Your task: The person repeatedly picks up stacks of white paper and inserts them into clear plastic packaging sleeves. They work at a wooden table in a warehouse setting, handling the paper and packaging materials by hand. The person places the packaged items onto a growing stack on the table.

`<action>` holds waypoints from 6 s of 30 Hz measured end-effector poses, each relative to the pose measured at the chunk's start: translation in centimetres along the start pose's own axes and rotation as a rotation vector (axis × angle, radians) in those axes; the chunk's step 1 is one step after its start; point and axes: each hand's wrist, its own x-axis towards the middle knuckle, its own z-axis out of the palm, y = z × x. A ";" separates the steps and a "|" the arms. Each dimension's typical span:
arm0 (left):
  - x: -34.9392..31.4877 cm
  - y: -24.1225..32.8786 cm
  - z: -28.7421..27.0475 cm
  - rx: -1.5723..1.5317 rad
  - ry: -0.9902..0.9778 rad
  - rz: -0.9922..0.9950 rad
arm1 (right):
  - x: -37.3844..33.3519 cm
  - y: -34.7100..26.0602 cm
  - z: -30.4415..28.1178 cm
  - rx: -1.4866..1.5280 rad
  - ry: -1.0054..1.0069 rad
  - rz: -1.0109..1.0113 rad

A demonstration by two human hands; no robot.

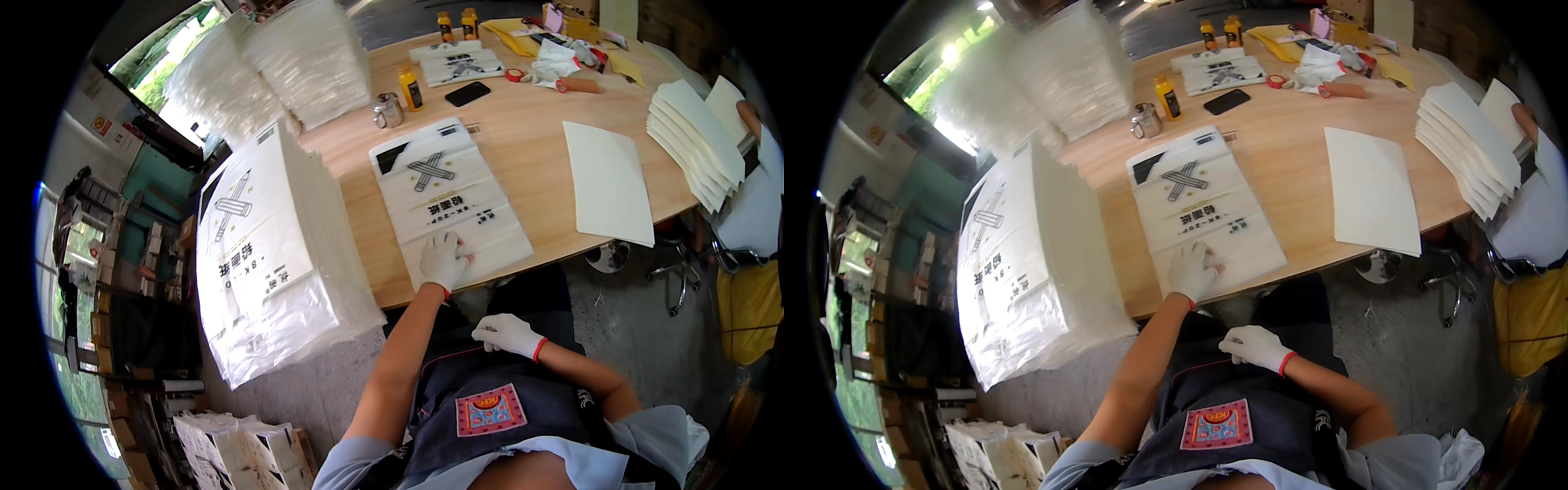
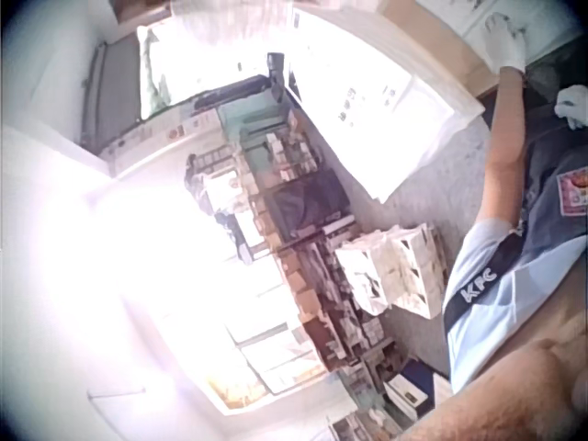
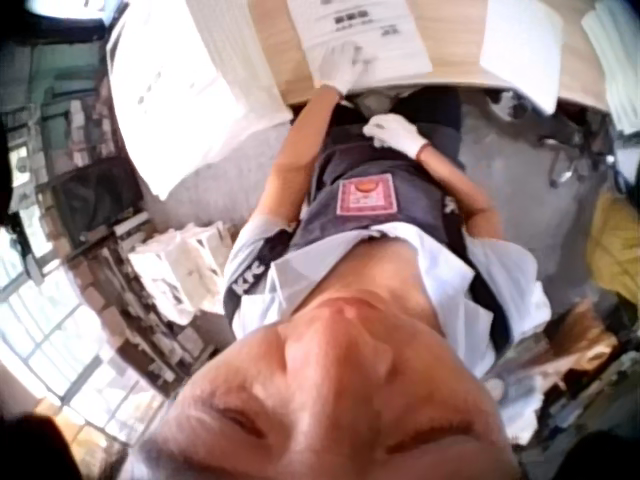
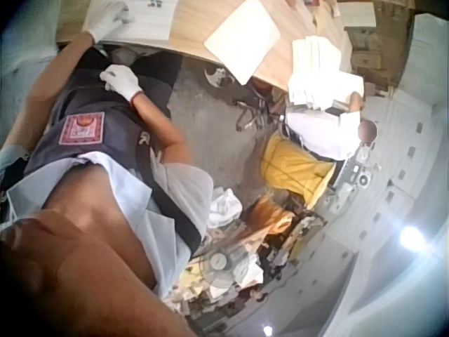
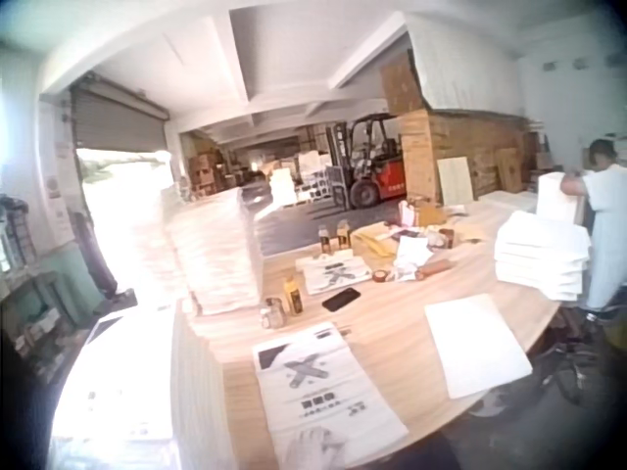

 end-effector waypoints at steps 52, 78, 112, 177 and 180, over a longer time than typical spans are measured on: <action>-6.7 18.0 -6.0 -0.389 -0.087 0.751 | 6.8 0.0 -8.0 -0.481 0.665 -0.326; 1.2 10.6 3.7 -1.506 -0.818 -0.437 | -5.3 4.7 -17.8 -1.224 0.902 -0.747; -2.8 12.1 -17.6 -0.610 -0.324 0.291 | -6.5 -7.6 -13.3 -1.263 0.468 -0.579; -20.2 -2.8 -3.5 -0.921 0.329 -0.731 | -3.8 8.3 -7.4 -0.570 0.668 -0.033; -16.6 -3.3 -3.6 -0.813 0.013 -0.571 | 0.7 8.6 -5.6 0.624 0.361 -0.012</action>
